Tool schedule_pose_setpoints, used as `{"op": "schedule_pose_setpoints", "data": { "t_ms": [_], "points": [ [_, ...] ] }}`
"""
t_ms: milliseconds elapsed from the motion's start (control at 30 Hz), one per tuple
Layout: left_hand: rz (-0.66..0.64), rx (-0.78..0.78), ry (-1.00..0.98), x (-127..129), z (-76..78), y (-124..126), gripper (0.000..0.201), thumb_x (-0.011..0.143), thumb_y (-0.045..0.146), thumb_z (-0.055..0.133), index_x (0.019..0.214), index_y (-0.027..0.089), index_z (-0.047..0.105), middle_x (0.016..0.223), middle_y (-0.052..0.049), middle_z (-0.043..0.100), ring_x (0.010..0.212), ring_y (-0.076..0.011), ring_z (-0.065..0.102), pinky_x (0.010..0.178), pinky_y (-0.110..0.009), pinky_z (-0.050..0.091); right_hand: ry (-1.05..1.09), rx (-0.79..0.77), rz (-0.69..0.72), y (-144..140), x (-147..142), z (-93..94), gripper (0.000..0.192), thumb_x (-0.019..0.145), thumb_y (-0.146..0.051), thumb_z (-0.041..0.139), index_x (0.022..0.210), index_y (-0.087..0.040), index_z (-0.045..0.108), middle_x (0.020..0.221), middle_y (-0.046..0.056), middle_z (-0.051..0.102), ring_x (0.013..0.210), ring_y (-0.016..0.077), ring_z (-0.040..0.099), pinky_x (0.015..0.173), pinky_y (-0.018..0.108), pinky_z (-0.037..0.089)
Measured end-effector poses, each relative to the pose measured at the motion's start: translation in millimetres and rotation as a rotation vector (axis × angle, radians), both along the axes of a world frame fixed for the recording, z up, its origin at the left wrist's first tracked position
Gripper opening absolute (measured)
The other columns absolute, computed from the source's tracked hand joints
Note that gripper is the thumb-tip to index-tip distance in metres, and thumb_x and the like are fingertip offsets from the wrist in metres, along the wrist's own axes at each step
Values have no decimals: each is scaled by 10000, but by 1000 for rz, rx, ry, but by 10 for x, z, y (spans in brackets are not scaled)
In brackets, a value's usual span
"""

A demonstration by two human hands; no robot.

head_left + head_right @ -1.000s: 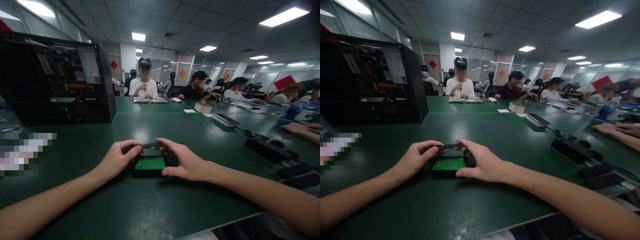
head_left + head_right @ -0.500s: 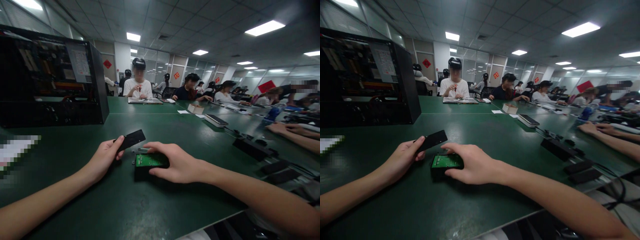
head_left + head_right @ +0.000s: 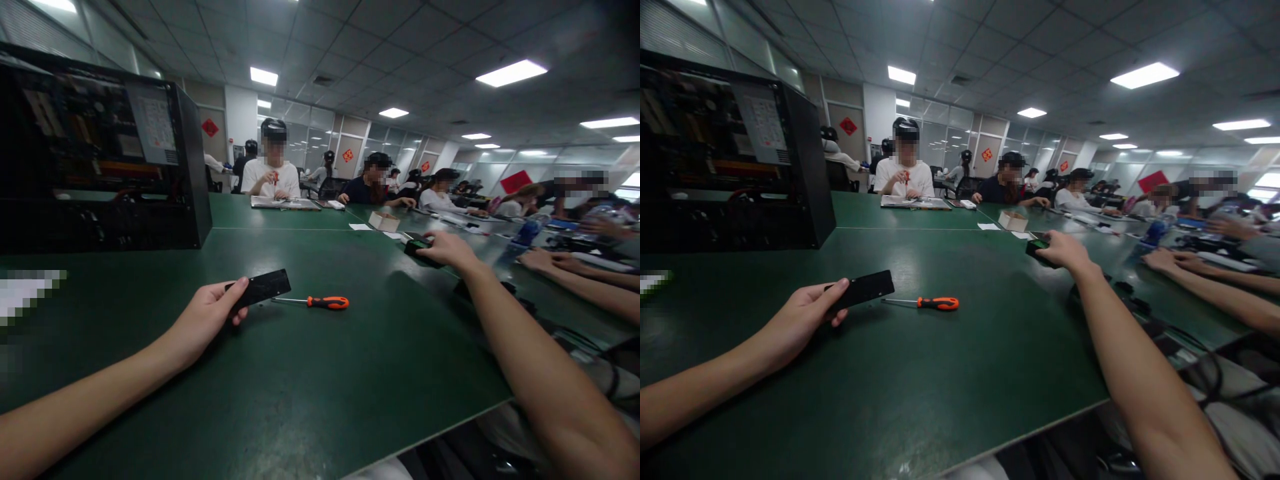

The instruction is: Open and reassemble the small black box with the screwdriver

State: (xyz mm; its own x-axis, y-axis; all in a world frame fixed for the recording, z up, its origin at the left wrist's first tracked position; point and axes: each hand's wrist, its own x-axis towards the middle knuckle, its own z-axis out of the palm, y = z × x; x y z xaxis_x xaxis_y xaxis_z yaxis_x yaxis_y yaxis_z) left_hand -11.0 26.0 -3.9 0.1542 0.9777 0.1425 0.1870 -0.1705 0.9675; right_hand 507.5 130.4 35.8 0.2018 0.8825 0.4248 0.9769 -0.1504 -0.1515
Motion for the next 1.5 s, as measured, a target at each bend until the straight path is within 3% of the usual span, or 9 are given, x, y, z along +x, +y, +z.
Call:
{"op": "schedule_pose_setpoints", "data": {
  "t_ms": [133,467,700,800,967,1100,1300,1400,1500],
  "points": [
    [3,-5,23,6,-1,-5,497,782,646,682,661,168,620,567,28,557,532,-130,480,531,-238,402,-8,6,54,-12,235,-134,282,968,-430,613,989,-151,651,925,35,662,786,128,624,740,305,552],
    [-97,31,53,12,77,-53,342,802,511,697,811,169,702,645,-11,651,585,-160,578,587,-273,477,121,-30,154,20,82,-25,267,983,-371,605,1150,-167,645,1141,77,658,958,166,649,838,357,577],
    [-217,31,112,23,101,-87,303,871,459,649,895,166,725,706,-51,736,694,-204,663,687,-311,521,324,27,543,-229,-1369,56,380,998,-470,494,1099,-156,683,1078,107,726,964,205,687,882,356,554],
    [-255,39,145,23,101,-104,302,885,454,638,928,164,712,733,-61,755,724,-217,690,696,-310,521,673,-219,967,-587,-2108,-63,458,985,-551,502,1049,-135,680,1073,105,721,942,179,694,837,320,568],
    [-301,85,202,24,57,-150,260,912,413,624,1009,176,670,784,-49,781,778,-236,740,758,-331,544,1006,-641,1090,-1025,-2639,-261,507,940,-646,537,980,-147,618,906,60,718,838,145,688,755,264,530],
    [-320,199,267,30,48,-200,192,941,359,611,987,195,700,822,-26,785,771,-209,739,754,-298,545,1144,-838,1147,-1119,-2689,-317,461,844,-588,710,904,-148,586,899,59,721,784,141,694,698,242,493],
    [-275,273,372,16,32,-195,239,919,361,666,1110,227,719,1007,-41,788,897,-231,736,767,-294,553,865,-675,1161,-965,-2490,-90,345,804,-406,778,1009,-148,676,953,50,730,837,148,680,765,274,527],
    [-260,230,317,8,4,-164,312,919,386,666,1183,220,679,1076,-65,773,901,-233,739,780,-311,572,542,-309,924,-663,-1953,146,382,807,-437,749,1074,-165,718,1039,69,741,929,195,690,842,312,534],
    [-269,187,268,11,-5,-147,307,929,402,638,1158,201,671,1058,-79,772,864,-232,746,788,-330,583,124,-59,366,-391,-1145,333,353,874,-466,649,1066,-189,753,1061,77,753,950,203,689,830,282,490]
  ]
}}
